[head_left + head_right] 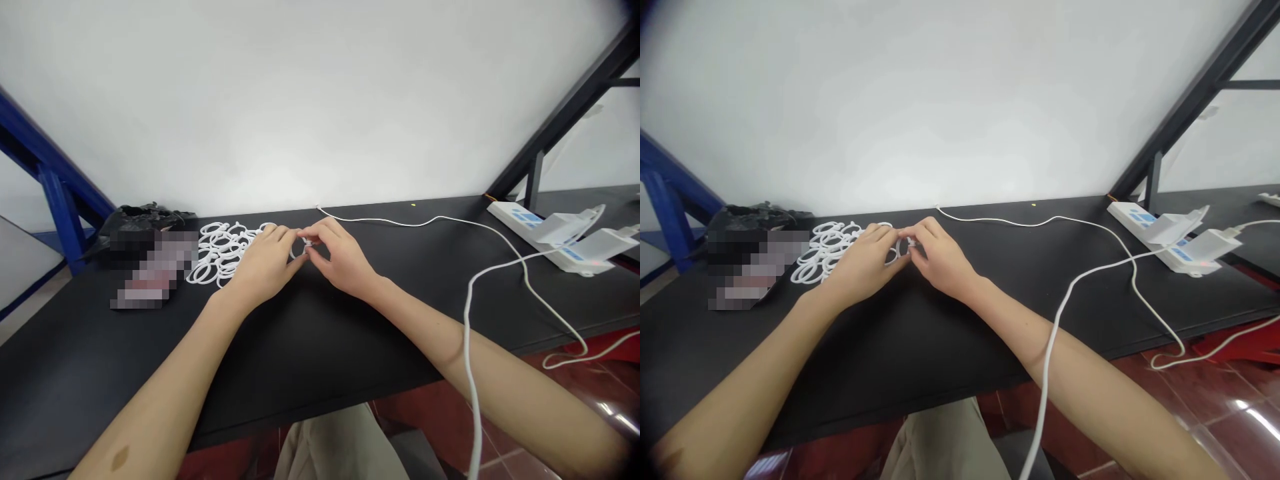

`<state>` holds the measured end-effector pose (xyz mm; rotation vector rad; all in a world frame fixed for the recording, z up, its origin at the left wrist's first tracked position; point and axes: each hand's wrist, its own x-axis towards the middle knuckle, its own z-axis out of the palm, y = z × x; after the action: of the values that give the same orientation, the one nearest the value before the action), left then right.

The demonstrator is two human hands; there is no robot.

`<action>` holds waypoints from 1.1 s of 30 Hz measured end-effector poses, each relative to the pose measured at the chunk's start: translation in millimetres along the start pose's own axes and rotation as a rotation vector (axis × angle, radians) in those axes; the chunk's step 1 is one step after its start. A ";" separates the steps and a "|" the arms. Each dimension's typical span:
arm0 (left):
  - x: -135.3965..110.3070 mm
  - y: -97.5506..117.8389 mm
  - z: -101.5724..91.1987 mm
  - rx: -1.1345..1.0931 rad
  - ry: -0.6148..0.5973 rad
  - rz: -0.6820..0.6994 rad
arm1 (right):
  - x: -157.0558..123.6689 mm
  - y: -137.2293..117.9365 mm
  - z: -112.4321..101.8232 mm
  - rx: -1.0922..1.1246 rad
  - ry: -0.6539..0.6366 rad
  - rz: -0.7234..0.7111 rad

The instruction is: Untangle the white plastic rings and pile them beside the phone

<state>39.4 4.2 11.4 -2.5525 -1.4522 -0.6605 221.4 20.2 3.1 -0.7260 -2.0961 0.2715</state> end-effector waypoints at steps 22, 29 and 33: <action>0.1 8.7 -4.2 -0.142 -0.006 -0.005 | 3.0 3.1 -1.6 0.191 -0.030 0.178; -0.5 5.3 0.6 -0.155 0.016 -0.038 | 1.5 3.2 3.3 0.190 0.005 0.240; 0.3 1.8 3.1 -0.108 0.058 -0.073 | 1.3 5.6 4.2 0.208 0.025 0.318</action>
<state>42.0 4.4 8.9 -2.5462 -1.5369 -0.8382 219.6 25.8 -0.9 -0.9291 -1.8883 0.6415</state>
